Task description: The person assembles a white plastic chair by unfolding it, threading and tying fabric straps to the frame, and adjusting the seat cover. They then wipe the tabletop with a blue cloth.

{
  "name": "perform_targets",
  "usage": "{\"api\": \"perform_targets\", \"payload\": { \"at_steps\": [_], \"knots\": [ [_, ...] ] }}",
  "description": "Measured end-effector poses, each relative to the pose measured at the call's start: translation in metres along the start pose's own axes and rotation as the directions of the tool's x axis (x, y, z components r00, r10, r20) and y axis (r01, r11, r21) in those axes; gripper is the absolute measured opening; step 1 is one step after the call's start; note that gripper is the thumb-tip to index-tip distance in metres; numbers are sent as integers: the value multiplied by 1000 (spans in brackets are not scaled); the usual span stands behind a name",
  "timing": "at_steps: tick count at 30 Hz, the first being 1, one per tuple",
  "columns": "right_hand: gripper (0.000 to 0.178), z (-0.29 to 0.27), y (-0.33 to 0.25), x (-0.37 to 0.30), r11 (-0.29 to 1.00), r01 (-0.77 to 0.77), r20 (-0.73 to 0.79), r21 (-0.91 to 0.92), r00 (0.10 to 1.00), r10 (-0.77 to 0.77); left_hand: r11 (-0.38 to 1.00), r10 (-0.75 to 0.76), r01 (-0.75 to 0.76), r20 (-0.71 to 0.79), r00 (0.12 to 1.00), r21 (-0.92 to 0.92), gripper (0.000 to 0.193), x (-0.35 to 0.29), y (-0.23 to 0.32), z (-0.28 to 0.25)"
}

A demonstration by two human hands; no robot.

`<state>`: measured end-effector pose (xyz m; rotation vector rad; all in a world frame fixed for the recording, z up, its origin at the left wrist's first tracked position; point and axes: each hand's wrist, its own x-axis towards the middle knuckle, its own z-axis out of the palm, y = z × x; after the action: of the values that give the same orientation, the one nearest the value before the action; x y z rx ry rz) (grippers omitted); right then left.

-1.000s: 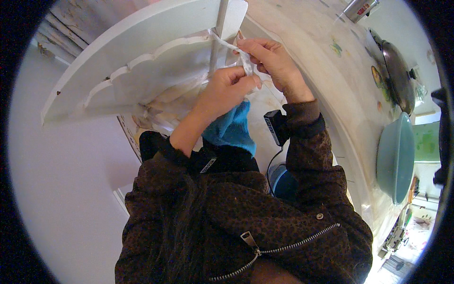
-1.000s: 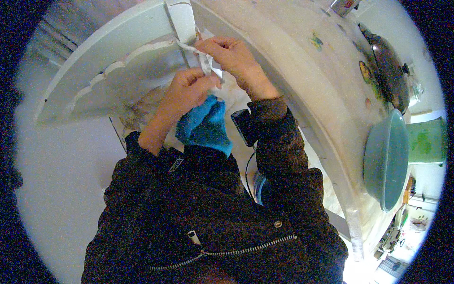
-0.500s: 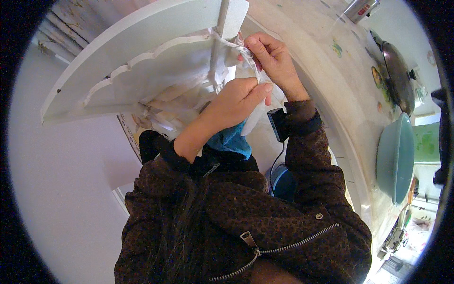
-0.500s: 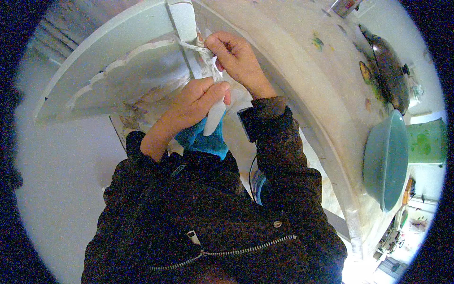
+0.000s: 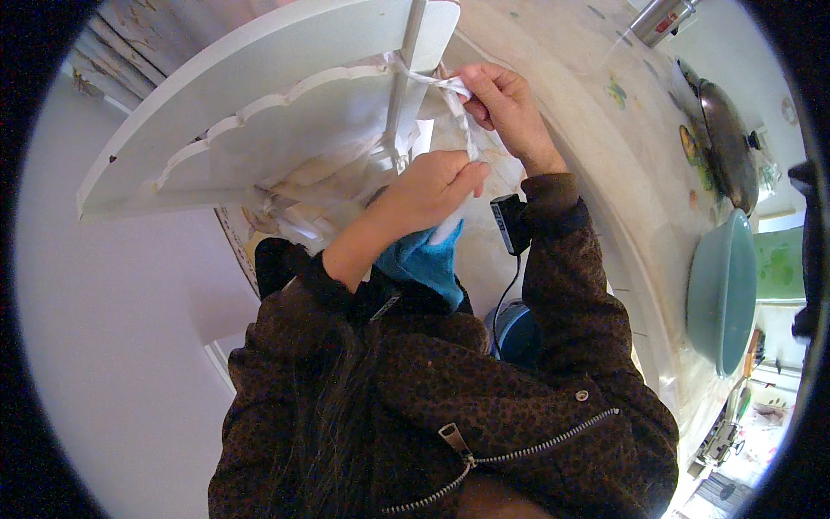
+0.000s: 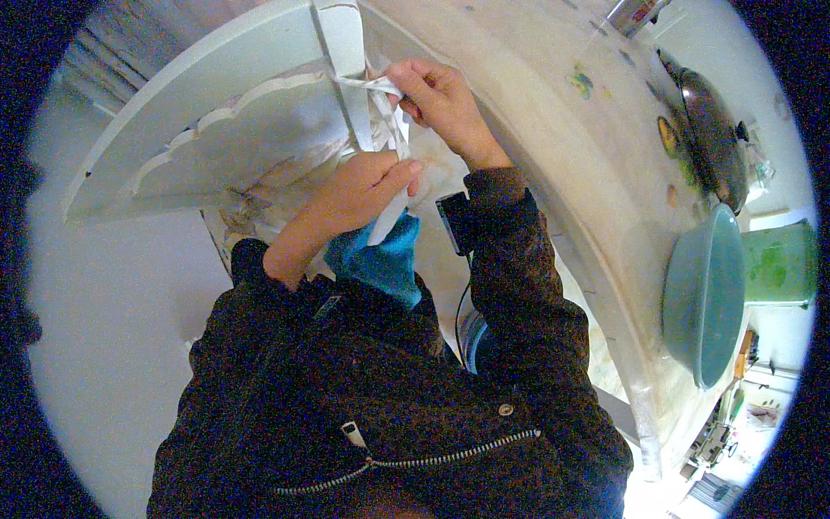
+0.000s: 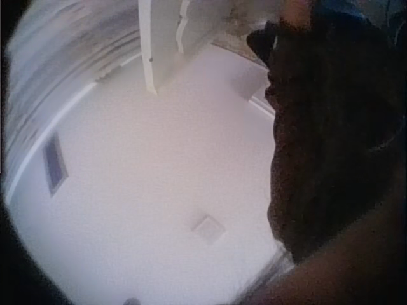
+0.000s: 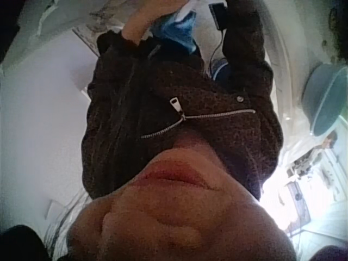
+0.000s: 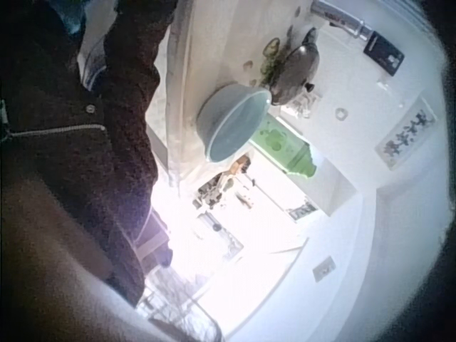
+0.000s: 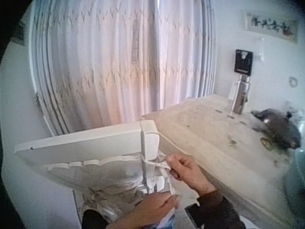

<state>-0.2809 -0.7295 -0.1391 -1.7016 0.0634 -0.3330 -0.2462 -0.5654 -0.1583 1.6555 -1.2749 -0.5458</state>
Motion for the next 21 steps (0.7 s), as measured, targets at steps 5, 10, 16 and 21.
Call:
{"api": "perform_targets", "payload": {
  "at_steps": [5,10,16,21],
  "knots": [
    [32,16,-13,5,980,-164,-81,-109,984,156,993,-58,50,73,996,106,41,1,-12,4],
    [31,16,-20,6,958,-181,-52,-221,983,173,998,-11,3,112,994,66,39,-2,-3,0],
    [19,20,-14,8,947,-232,55,223,973,226,999,27,-30,95,995,40,36,-11,17,-15],
    [15,18,-10,8,888,-242,116,390,970,213,996,29,-36,-90,996,-85,33,-17,23,-32]
  ]
}}
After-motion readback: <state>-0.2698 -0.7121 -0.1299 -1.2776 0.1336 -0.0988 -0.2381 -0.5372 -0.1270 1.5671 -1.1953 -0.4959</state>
